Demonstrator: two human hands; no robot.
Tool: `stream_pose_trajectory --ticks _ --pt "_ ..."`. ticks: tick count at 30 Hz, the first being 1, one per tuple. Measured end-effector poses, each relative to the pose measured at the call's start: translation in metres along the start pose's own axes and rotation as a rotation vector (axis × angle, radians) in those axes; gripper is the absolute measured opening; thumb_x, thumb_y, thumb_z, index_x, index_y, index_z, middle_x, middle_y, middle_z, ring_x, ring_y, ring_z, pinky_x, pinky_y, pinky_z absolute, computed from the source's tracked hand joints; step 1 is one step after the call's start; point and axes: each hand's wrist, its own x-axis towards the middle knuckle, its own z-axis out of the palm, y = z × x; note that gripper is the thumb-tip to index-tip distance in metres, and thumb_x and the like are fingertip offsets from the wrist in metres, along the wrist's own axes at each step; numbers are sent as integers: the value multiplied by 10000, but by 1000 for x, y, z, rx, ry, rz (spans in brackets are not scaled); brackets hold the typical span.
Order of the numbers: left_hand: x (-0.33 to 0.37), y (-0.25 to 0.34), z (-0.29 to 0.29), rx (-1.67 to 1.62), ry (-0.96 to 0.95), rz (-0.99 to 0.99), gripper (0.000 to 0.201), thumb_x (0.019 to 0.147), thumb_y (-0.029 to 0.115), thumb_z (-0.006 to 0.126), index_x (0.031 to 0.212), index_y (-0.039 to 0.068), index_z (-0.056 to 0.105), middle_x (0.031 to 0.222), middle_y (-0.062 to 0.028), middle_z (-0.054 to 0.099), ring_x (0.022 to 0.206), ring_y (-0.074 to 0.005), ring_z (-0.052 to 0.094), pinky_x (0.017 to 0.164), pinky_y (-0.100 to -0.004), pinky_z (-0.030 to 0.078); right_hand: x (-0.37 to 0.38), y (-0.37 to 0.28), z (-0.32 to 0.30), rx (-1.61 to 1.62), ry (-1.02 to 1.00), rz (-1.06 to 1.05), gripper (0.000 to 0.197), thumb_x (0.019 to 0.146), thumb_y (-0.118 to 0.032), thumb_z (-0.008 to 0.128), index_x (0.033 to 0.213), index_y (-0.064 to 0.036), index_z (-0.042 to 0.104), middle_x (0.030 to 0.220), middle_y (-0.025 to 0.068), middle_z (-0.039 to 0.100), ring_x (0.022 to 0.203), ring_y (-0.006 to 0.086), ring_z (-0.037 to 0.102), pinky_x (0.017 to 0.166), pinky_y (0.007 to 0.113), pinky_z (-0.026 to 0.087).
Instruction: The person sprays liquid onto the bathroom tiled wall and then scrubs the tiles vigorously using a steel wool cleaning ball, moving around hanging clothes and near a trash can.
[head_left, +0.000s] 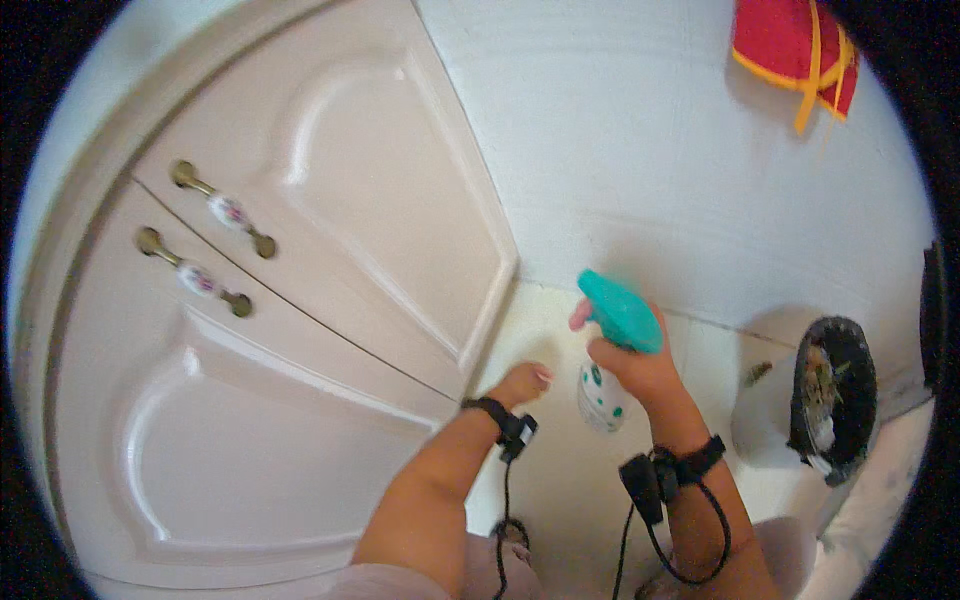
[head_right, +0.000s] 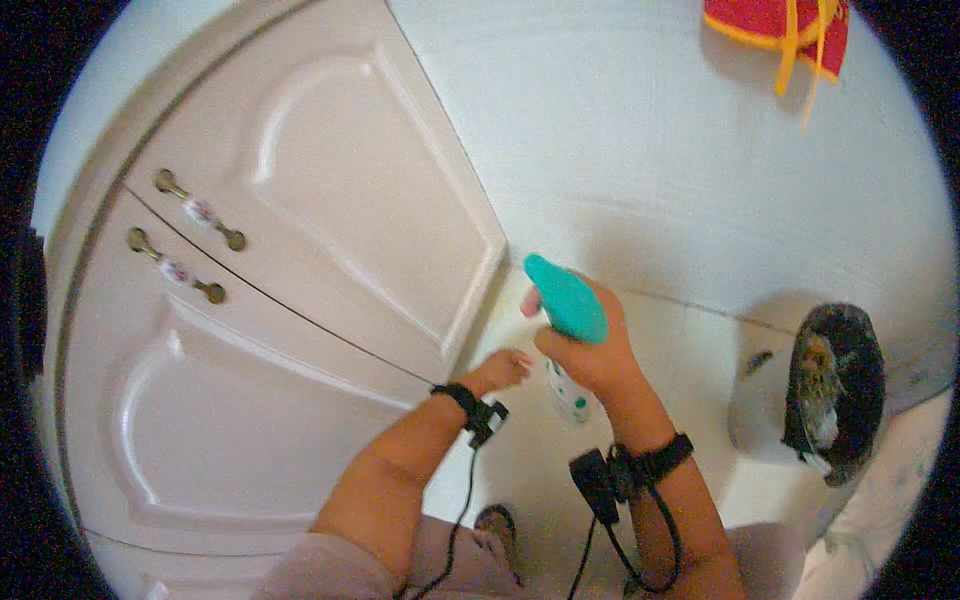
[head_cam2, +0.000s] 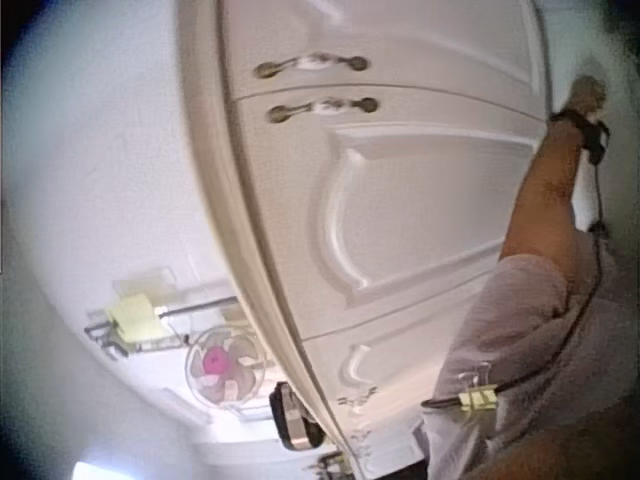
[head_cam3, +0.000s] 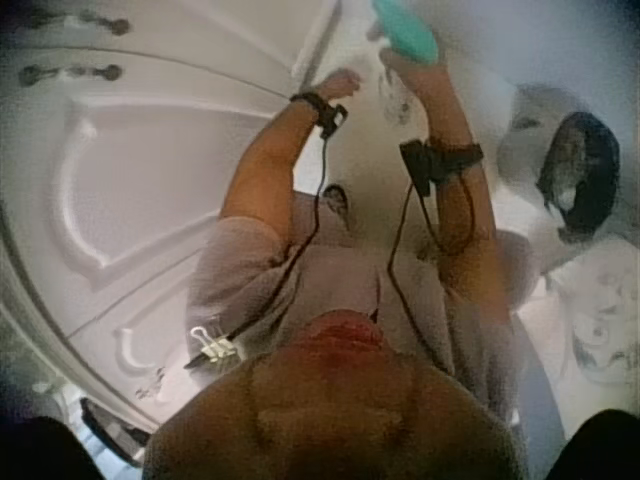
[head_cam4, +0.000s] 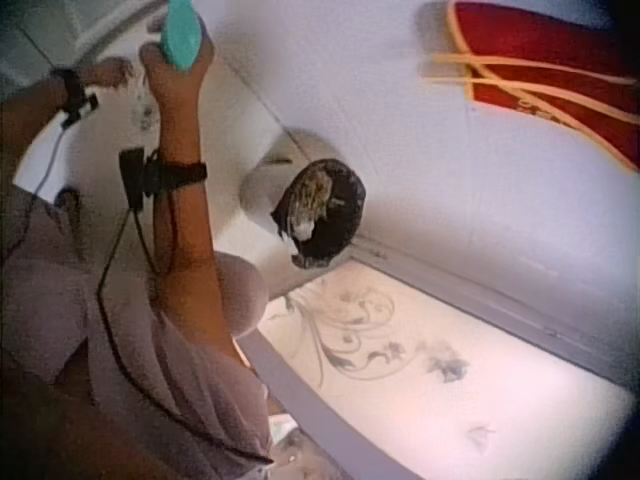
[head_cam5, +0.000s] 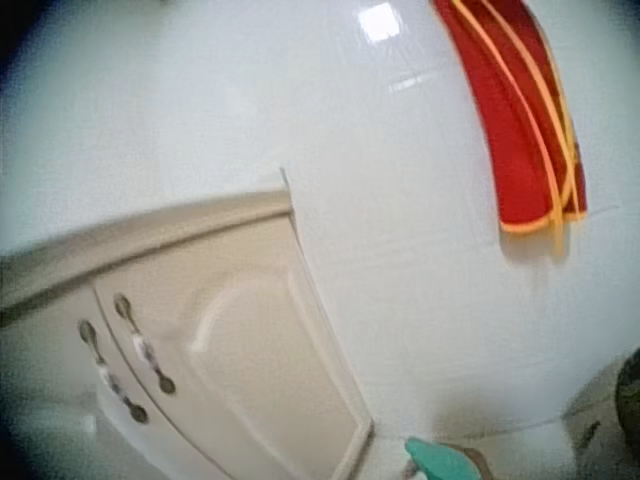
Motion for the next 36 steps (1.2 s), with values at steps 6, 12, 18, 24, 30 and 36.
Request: stream_pose_trajectory --ticks 6,12,18,24,30,36 --pt "-11 106 -8 -3 101 -31 237 853 279 661 798 50 681 708 -55 644 707 -147 591 723 -278 481 10 -37 -6 -135 171 -68 571 641 32 543 1204 -59 557 876 40 609 694 104 520 638 257 445" --pt "-39 186 -44 -439 99 306 483 811 97 666 1267 70 510 1264 -66 524 1164 -181 472 959 -305 393 15 -69 -27 -218 299 -120 491 634 41 540 1118 -30 583 848 45 600 725 119 538 648 259 447" --pt "-111 303 -58 11 -68 576 1180 635 183 815 1471 91 -14 1518 -143 85 1413 -248 39 1141 -390 59 69 -122 -21 -262 241 -96 273 654 42 572 918 -22 583 832 52 599 728 120 555 646 269 459" --pt "-123 354 -5 46 233 664 1227 552 257 860 1451 71 45 1467 -195 188 1362 -332 204 1115 -416 190 56 -131 -25 -184 343 -86 288 702 9 672 974 -10 584 894 49 607 787 130 574 677 275 469" --pt "-129 370 10 -32 418 687 1138 550 114 776 1457 96 89 1313 -228 365 1226 -393 370 1040 -432 321 58 -152 -31 -232 247 -122 574 698 -103 761 1220 -19 538 1161 106 576 1059 192 534 898 327 424" --pt "-167 416 -35 124 595 878 1096 581 166 791 1437 62 116 1396 -187 301 1309 -321 306 1087 -412 236 75 -144 -58 126 360 -313 854 708 -288 771 1400 -41 336 1377 139 420 1214 257 438 1024 378 332"
